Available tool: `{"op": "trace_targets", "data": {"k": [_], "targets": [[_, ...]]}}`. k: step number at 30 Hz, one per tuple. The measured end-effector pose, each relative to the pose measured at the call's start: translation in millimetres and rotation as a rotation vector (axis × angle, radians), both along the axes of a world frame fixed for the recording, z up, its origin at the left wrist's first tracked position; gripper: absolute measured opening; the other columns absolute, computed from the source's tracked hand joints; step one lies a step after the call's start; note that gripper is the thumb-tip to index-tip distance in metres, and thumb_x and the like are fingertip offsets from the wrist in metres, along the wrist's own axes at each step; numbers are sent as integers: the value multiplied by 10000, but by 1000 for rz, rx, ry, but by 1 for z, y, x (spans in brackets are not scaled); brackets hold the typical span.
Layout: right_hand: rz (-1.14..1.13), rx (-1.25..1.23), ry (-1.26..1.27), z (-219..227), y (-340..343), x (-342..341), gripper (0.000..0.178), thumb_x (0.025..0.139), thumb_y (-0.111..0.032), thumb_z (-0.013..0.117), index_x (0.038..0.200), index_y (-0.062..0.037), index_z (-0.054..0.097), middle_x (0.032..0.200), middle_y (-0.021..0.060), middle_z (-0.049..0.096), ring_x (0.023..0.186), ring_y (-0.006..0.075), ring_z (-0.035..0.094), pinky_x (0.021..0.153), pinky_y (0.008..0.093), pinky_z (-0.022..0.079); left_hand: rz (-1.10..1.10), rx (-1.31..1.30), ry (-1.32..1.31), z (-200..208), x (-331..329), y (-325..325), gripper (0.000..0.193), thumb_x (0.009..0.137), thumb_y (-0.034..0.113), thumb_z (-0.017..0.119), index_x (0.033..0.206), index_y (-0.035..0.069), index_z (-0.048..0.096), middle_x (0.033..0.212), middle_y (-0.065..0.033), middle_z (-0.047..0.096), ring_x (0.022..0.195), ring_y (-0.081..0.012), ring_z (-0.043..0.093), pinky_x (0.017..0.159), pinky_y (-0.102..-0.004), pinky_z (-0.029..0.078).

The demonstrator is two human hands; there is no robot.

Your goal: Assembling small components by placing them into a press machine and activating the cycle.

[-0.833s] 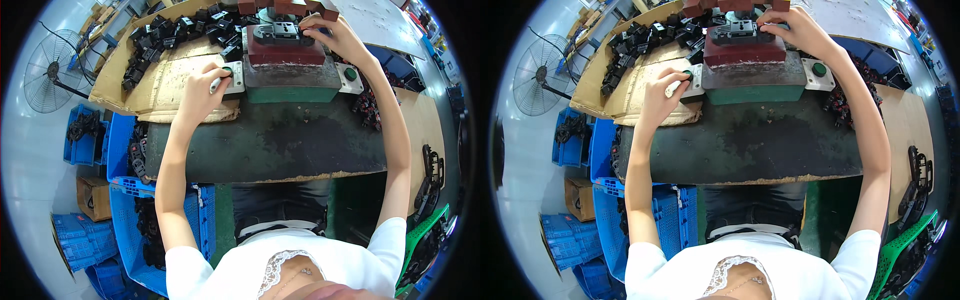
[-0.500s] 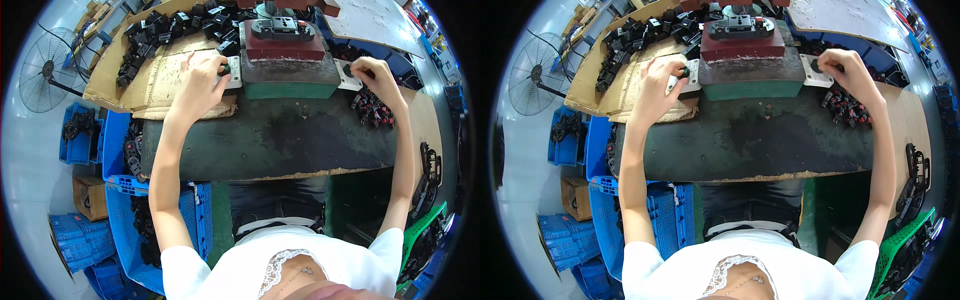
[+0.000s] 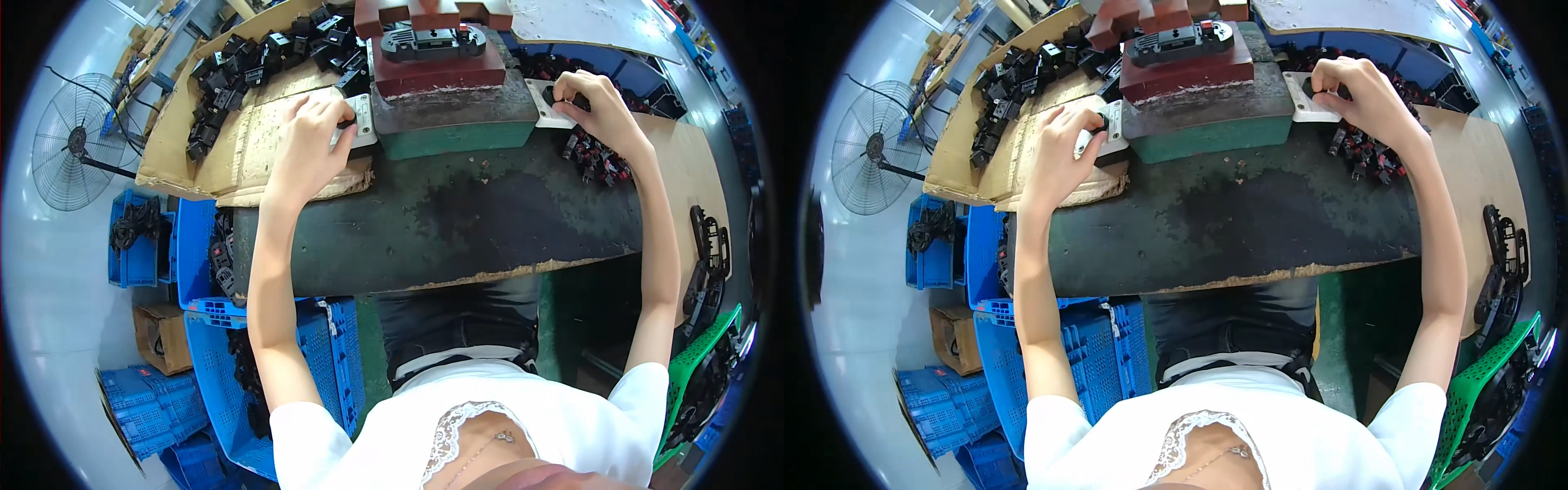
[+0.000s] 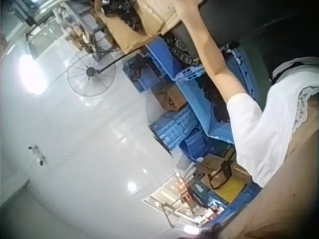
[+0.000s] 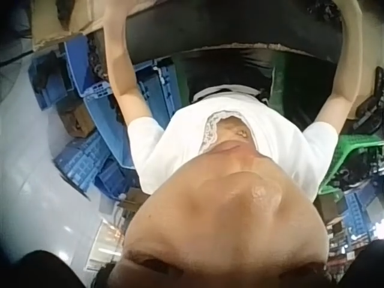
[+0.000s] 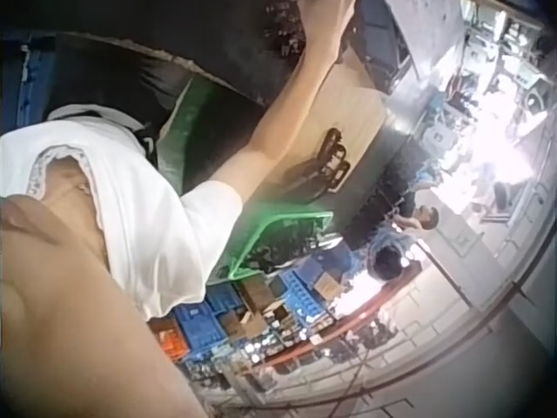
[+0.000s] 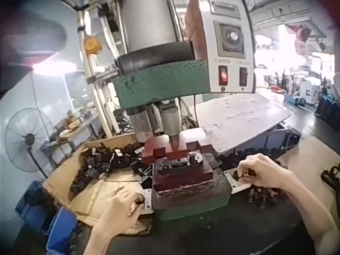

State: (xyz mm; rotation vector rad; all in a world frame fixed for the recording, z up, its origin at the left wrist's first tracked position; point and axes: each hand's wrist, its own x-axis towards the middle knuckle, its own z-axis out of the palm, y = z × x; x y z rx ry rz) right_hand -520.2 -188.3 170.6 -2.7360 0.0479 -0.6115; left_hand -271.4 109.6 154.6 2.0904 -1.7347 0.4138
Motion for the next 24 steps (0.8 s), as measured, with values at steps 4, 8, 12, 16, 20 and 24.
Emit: {"op": "trace_targets", "data": {"k": [4, 8, 12, 16, 20, 24], "targets": [[-33, 1, 21, 1, 3, -2, 158, 726, 43, 651, 808, 18, 518, 709, 93, 518, 664, 194, 526, 642, 309, 444, -25, -69, 63, -3, 3, 1, 83, 769, 90, 621, 829, 59, 575, 799, -79, 628, 830, -257, 592, 941, -408, 365], [-99, -103, 24, 4, 10, -7, 129, 753, -24, 657, 822, 4, 552, 726, 89, 543, 663, 185, 545, 634, 308, 456, -36, -139, 135, -8, 5, -1, 86, 752, 55, 629, 814, 50, 570, 797, -97, 603, 827, -280, 575, 848, -388, 410], [-298, 13, 9, 8, 12, -25, 135, 782, -86, 662, 863, -7, 587, 756, 82, 578, 730, 168, 596, 673, 302, 477, -29, -206, 235, -16, 7, 2, 81, 751, 27, 618, 818, 36, 573, 804, -110, 577, 821, -299, 560, 759, -364, 429], [-624, -95, 152, -3, -64, -101, 396, 781, -157, 653, 1151, -75, 537, 997, 143, 615, 961, 249, 594, 848, 346, 450, -48, -189, 289, -9, 12, 1, 78, 760, 23, 619, 832, 19, 592, 808, -110, 559, 807, -284, 557, 726, -340, 431], [-1006, -178, 489, -14, -148, -258, 779, 695, -262, 694, 1373, -64, 365, 1293, 227, 484, 1233, 334, 435, 1043, 382, 331, -103, -75, 581, 3, 21, -13, 89, 848, 95, 598, 879, 15, 621, 831, -58, 632, 827, -139, 602, 724, -266, 435], [-1153, 151, 729, -32, -146, -292, 669, 737, -296, 691, 1305, -41, 447, 1245, 202, 528, 1158, 314, 506, 984, 352, 392, -25, -123, 555, 13, 28, -28, 172, 862, 84, 584, 1024, 36, 613, 934, -44, 623, 886, -121, 590, 784, -269, 456]]}}
